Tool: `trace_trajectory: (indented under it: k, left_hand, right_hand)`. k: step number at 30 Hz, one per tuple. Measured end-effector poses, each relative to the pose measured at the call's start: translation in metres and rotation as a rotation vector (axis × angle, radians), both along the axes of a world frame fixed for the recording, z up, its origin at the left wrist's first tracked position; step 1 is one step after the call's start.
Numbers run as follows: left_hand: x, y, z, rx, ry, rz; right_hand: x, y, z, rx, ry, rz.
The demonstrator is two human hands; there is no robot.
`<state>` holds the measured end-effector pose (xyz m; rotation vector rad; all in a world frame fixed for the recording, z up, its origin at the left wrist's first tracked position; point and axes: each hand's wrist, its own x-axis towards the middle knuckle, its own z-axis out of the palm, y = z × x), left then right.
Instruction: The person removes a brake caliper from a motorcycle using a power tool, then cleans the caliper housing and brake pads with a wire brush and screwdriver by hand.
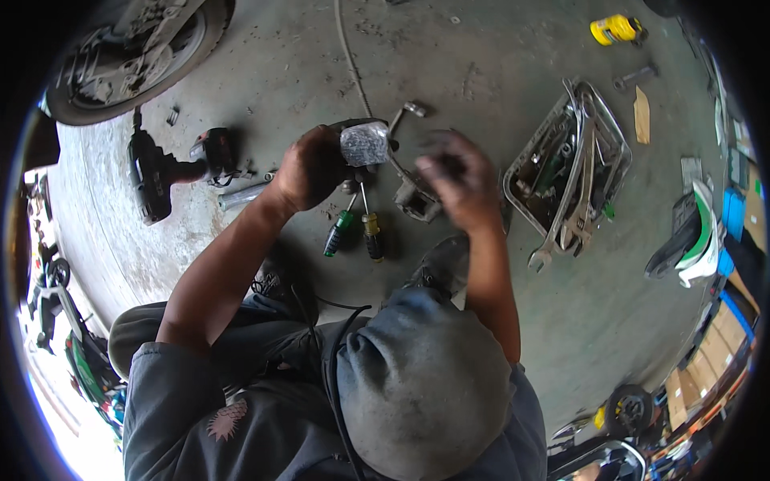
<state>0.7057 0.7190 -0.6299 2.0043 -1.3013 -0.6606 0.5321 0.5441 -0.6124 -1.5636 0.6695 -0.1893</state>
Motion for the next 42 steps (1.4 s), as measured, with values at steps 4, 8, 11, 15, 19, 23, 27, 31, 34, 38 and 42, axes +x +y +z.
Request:
trace_trajectory:
  k: [4, 8, 11, 15, 19, 23, 27, 31, 34, 38, 42]
  left_hand:
    - [-0.012, -0.018, 0.002, 0.032, 0.660, 0.100]
    - [-0.019, -0.039, 0.036, 0.223, 1.247, 0.419]
    - [-0.027, -0.049, 0.044, 0.189, 0.781, 0.117]
    - [-0.032, -0.045, 0.031, -0.018, 0.542, 0.012]
    - [-0.041, -0.046, 0.023, -0.154, -0.083, 0.063]
    - [-0.053, -0.059, 0.039, 0.251, 0.403, 0.366]
    - [-0.058, -0.052, 0.030, 0.124, 0.230, 0.315]
    - [-0.064, -0.048, 0.030, 0.027, 0.099, 0.202]
    - [-0.067, -0.046, 0.042, -0.022, 0.267, 0.128]
    - [-0.056, -0.042, 0.049, -0.035, 0.700, 0.241]
    - [-0.031, -0.042, 0.049, 0.243, 1.710, 0.567]
  right_hand:
    - [0.008, 0.025, 0.003, 0.045, -0.196, -0.093]
    - [-0.009, 0.008, -0.003, 0.131, -0.164, -0.103]
    - [-0.016, 0.002, 0.000, 0.116, -0.181, -0.100]
    - [-0.016, 0.002, 0.013, -0.091, -0.105, -0.009]
    - [-0.008, 0.019, 0.022, -0.006, -0.060, 0.081]
    - [-0.009, 0.030, 0.015, -0.126, -0.150, 0.098]
    - [-0.012, 0.038, 0.013, -0.262, -0.120, 0.066]
    - [-0.019, 0.041, 0.020, -0.356, 0.022, -0.012]
    - [-0.028, 0.031, 0.003, -0.201, -0.019, -0.184]
    - [-0.021, 0.025, 0.006, -0.136, -0.019, -0.266]
    - [-0.026, 0.018, 0.006, -0.100, -0.199, -0.351]
